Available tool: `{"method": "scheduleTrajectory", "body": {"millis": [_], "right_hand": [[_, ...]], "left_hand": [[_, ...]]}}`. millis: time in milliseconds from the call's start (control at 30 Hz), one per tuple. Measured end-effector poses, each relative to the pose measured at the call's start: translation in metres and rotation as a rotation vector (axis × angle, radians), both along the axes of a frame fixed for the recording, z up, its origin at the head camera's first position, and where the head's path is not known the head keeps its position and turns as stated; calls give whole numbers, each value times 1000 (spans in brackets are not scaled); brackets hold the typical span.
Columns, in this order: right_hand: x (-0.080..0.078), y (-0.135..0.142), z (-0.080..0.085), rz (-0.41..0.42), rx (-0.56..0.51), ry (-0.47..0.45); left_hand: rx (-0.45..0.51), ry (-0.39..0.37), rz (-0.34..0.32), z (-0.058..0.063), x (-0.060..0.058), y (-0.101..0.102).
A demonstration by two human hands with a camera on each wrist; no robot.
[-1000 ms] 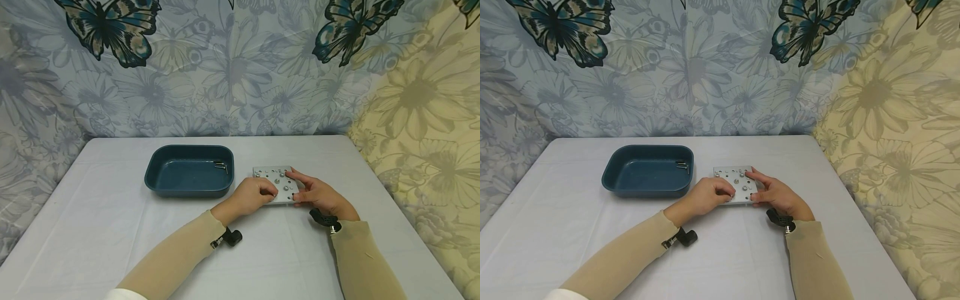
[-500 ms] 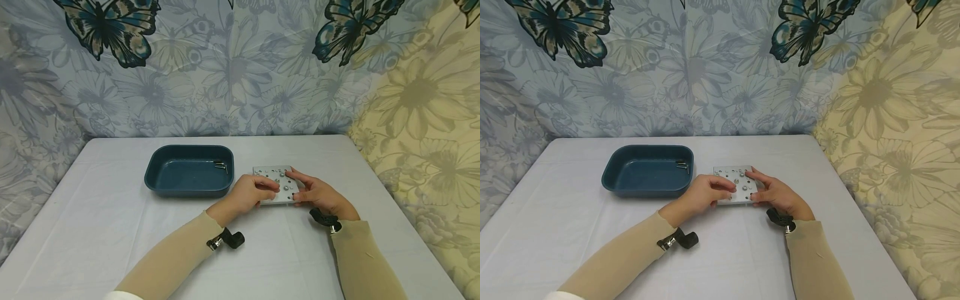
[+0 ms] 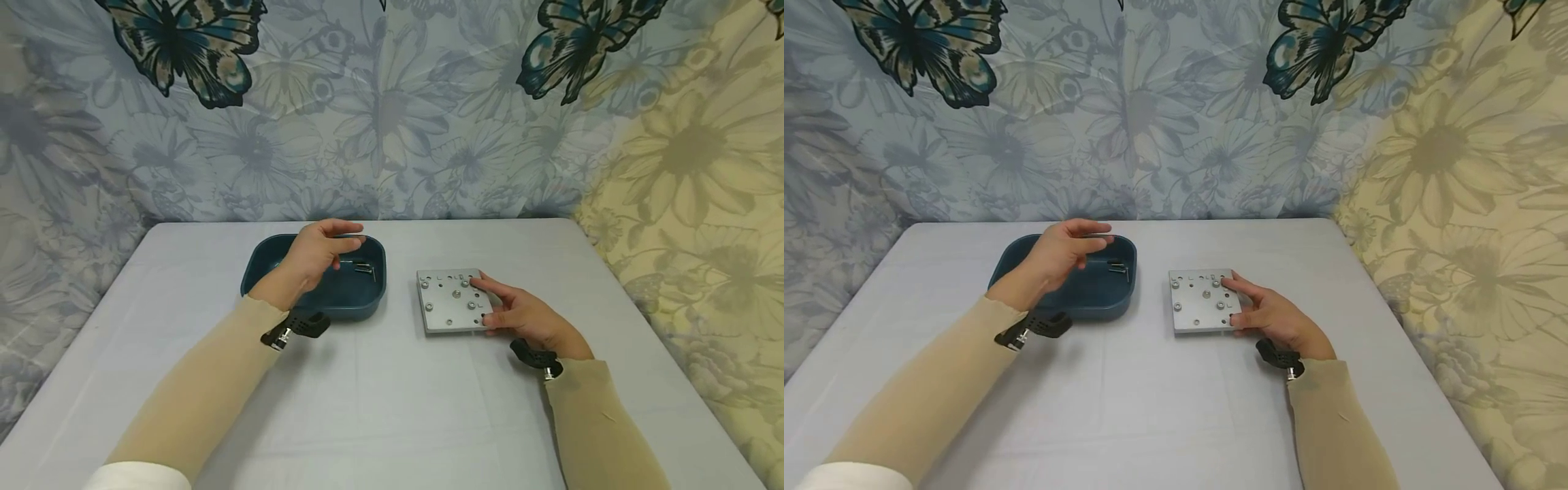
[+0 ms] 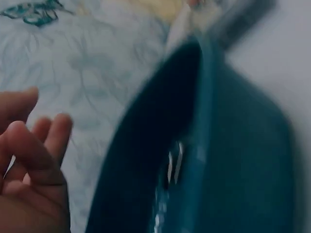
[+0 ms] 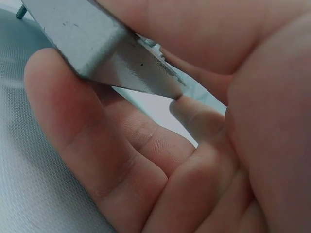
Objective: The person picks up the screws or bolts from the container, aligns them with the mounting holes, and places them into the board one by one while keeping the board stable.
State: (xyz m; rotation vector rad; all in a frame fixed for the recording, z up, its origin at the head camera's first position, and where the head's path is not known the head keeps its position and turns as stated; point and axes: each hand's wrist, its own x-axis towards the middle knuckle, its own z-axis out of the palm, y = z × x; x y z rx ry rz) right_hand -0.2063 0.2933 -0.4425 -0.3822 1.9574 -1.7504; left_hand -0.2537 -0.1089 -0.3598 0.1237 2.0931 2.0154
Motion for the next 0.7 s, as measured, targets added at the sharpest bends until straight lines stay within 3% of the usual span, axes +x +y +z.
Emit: {"method": "scheduleTrajectory", "body": {"millis": [100,167,333,567,700], "right_hand": [[0,0,1,-6,0,-5],[0,0,0,-1,-7,-4],[-1,1,-2,20,-28,16],[0,0,-3,11,-31,1],[0,0,-1,-1,-18,-4]], "left_hand": [[-207,-11,-81,-10,-7,-12],[-296,-5,-145,-18,-10,-14],[-377,18,-244,-35,-15,-9],[-490,176,-222,-46,-17,-3],[-542,197,-229,-50,-20,-2]]}}
